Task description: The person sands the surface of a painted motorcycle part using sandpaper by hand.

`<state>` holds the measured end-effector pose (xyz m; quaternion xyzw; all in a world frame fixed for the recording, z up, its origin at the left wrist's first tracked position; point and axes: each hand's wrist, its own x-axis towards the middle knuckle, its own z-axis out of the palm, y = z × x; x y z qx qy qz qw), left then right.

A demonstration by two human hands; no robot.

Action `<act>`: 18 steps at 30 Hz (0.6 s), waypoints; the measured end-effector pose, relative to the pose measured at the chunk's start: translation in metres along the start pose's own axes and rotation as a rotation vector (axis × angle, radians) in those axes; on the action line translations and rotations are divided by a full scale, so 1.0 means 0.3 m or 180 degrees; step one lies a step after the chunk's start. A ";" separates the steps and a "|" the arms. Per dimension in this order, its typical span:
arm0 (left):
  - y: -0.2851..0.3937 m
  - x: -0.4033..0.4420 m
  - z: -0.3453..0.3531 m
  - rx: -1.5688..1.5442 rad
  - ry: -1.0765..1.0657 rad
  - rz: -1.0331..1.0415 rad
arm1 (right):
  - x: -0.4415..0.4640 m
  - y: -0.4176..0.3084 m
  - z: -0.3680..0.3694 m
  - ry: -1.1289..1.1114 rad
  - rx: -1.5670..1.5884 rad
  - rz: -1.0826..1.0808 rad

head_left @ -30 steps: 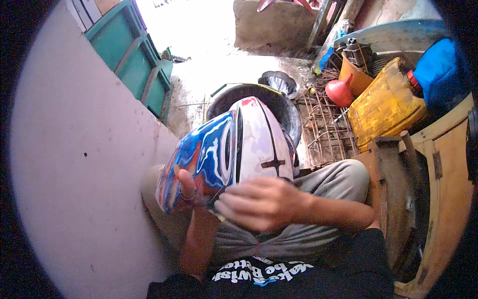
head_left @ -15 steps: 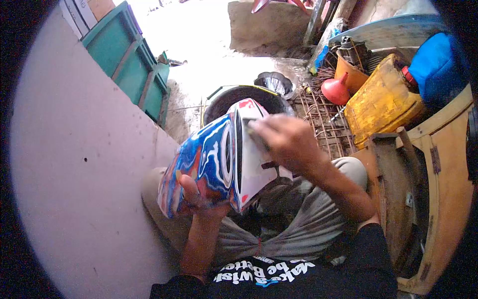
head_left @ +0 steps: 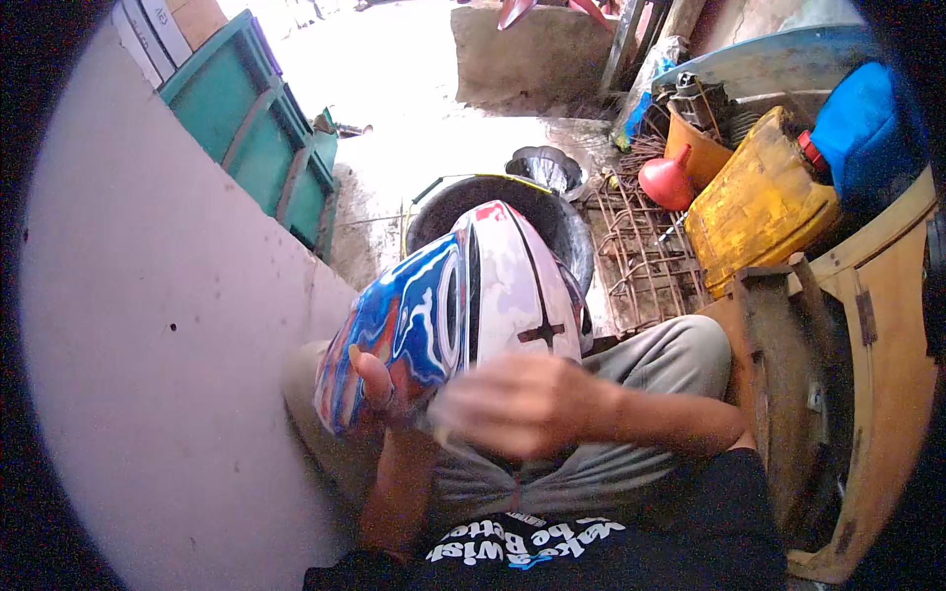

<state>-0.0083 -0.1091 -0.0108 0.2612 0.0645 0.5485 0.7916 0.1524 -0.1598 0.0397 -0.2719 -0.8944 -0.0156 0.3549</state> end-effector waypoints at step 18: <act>-0.040 -0.059 -0.116 -0.0109 -0.0255 -0.0215 | 0.025 -0.005 -0.026 0.0017 -0.0319 -0.0028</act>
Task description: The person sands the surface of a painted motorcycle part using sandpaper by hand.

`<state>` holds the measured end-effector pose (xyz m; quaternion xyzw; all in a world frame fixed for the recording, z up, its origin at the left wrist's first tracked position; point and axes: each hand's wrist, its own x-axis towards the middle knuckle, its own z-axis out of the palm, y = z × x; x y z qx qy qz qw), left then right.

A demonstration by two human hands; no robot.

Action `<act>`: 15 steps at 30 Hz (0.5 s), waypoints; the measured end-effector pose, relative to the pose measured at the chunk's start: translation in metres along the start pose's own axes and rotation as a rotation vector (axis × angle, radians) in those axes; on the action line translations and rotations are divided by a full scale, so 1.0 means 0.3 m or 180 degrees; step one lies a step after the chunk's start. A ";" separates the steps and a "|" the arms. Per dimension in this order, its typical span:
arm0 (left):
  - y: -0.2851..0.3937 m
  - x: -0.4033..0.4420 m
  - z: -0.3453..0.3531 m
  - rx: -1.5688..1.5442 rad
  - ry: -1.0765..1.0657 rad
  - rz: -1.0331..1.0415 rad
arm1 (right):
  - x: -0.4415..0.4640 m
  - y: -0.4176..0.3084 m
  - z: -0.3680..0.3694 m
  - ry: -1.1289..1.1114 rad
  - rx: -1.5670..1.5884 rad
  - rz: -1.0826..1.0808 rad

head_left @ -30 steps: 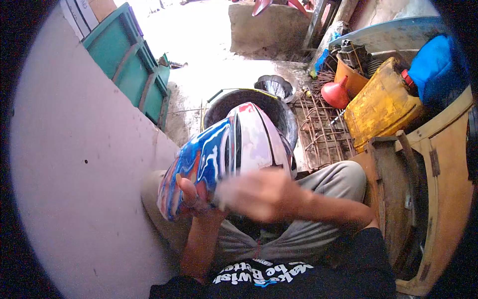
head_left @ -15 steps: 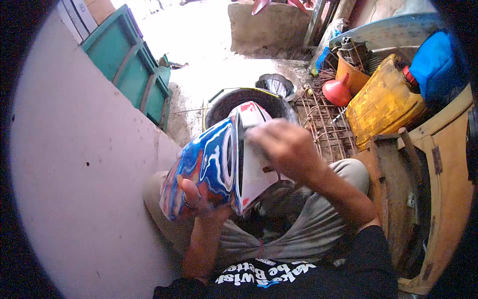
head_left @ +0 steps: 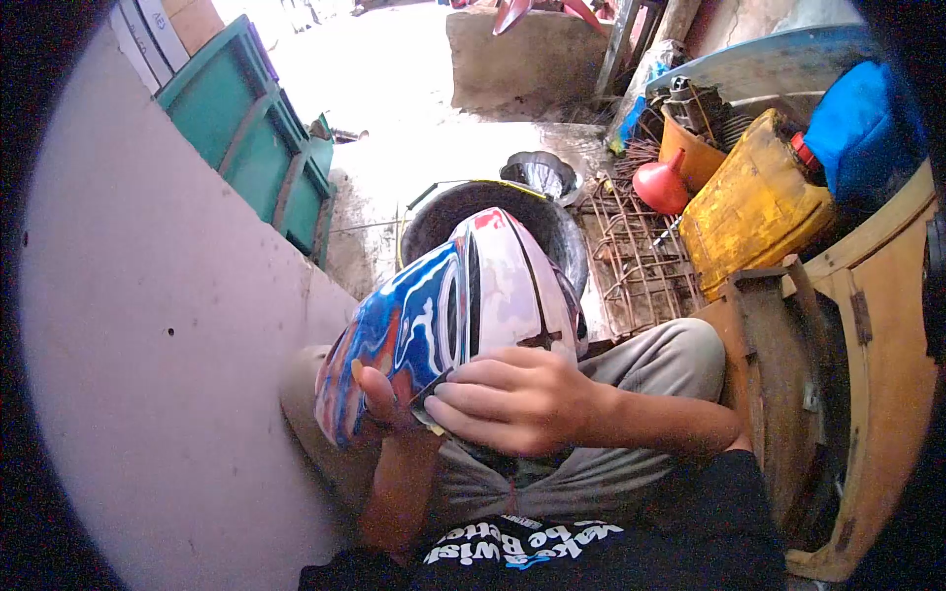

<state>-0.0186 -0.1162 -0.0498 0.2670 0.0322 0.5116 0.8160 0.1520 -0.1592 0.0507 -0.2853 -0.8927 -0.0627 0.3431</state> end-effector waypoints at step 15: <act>0.021 -0.006 0.078 -0.0082 0.0049 0.0012 | -0.029 0.188 -0.046 -0.0279 -0.0950 0.0975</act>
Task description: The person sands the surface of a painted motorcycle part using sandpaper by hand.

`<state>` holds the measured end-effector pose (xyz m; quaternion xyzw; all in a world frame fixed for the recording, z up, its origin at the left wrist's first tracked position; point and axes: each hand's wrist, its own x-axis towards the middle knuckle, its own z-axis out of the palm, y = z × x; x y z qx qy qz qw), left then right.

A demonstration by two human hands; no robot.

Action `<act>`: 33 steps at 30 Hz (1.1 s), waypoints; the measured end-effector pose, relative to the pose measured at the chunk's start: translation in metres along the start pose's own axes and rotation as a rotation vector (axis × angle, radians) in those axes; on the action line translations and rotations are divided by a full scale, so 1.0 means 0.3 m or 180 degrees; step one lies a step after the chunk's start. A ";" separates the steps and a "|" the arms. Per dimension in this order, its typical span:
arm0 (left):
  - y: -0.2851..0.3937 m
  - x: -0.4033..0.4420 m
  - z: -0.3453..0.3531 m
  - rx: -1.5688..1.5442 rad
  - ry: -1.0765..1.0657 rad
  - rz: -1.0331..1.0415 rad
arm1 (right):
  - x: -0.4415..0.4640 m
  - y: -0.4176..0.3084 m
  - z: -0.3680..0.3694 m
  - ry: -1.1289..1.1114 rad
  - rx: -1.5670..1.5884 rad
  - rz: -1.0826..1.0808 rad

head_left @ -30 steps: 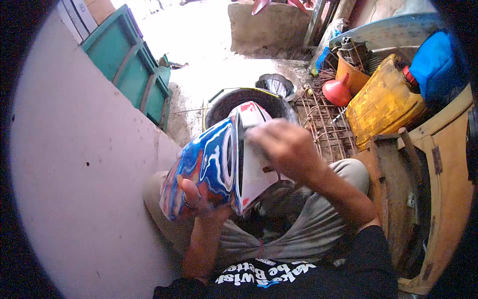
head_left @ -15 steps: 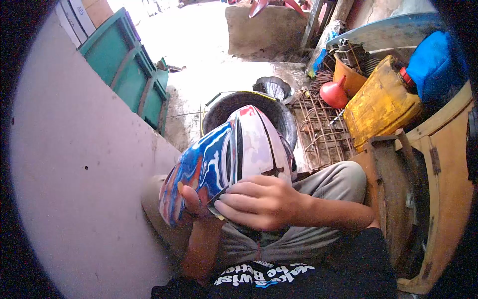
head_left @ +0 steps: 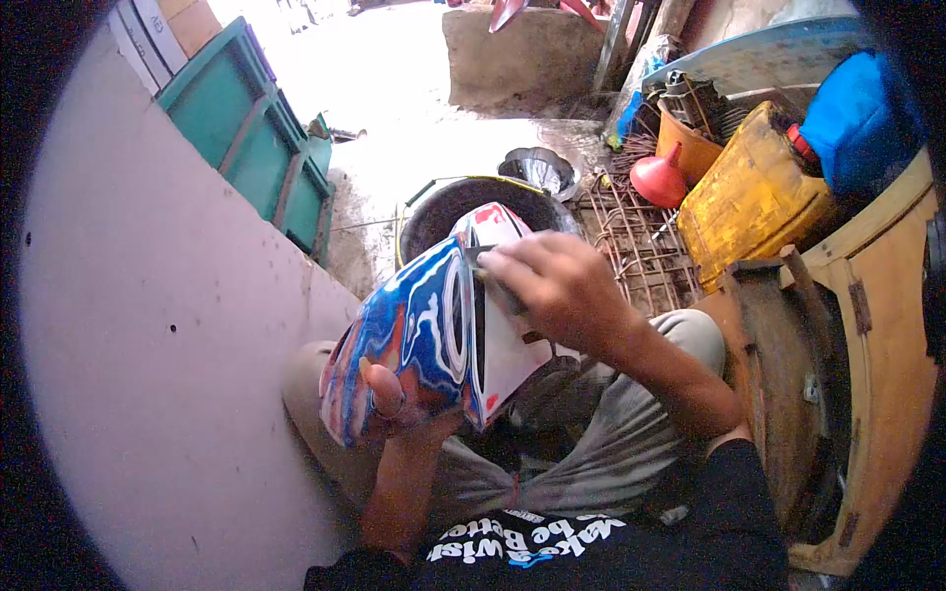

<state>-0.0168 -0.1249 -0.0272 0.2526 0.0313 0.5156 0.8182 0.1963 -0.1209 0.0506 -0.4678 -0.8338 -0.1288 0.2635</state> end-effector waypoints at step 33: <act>0.003 0.005 -0.080 -0.0483 -0.0154 -0.0202 | -0.034 -0.153 0.010 0.0163 0.0459 -0.0578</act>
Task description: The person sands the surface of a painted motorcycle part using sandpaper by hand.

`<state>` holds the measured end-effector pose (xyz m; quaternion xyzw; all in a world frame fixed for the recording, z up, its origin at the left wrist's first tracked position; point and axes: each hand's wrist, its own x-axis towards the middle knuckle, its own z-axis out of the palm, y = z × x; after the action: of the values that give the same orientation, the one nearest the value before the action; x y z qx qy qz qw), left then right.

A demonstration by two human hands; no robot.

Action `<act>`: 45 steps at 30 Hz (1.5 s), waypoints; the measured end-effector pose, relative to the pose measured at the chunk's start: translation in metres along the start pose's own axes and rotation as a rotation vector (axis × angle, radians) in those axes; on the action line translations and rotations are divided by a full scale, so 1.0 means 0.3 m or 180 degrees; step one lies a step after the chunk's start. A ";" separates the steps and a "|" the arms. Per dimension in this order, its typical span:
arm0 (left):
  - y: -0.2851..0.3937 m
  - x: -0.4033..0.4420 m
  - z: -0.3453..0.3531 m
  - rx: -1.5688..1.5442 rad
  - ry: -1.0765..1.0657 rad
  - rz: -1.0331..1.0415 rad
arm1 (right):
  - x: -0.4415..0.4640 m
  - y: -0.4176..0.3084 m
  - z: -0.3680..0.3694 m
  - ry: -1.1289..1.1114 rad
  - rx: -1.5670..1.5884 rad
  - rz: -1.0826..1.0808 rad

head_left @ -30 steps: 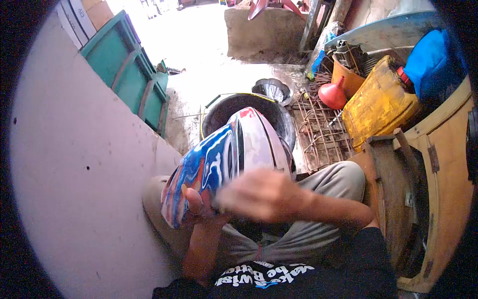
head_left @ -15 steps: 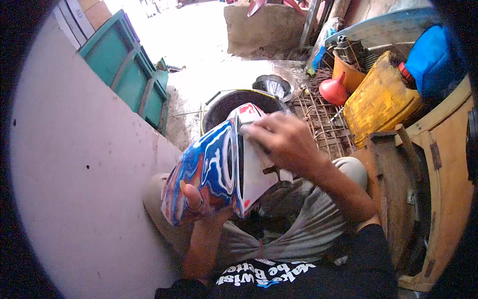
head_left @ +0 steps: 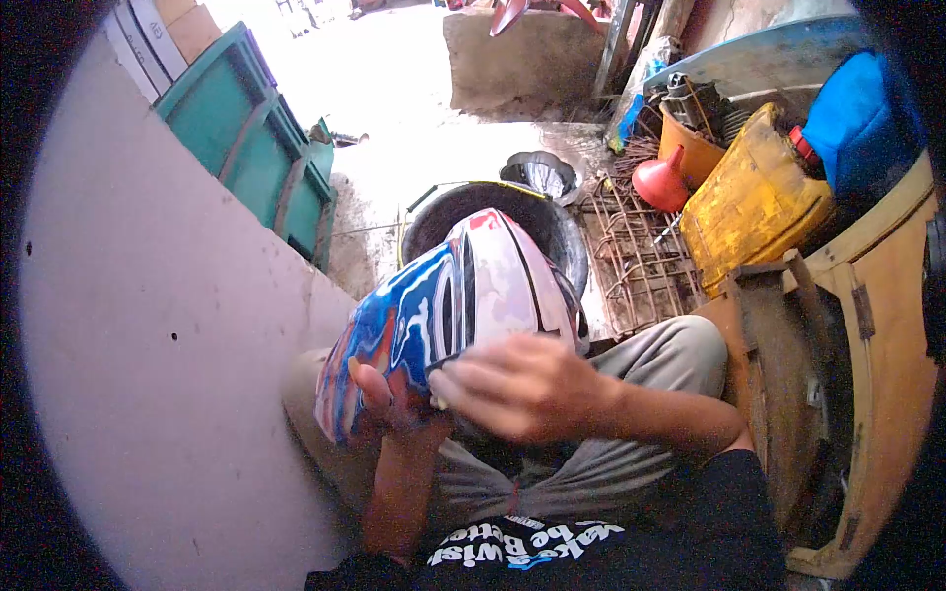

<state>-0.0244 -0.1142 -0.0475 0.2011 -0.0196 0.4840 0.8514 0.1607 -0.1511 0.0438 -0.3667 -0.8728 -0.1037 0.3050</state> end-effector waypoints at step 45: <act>0.002 -0.019 -0.005 0.0417 0.0435 0.0096 | -0.005 0.025 0.033 0.0384 0.0443 -0.0027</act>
<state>-0.0283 -0.1181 -0.0499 0.2225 0.0672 0.5097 0.8284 0.1622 -0.1425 0.0347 -0.3340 -0.8594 -0.0660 0.3814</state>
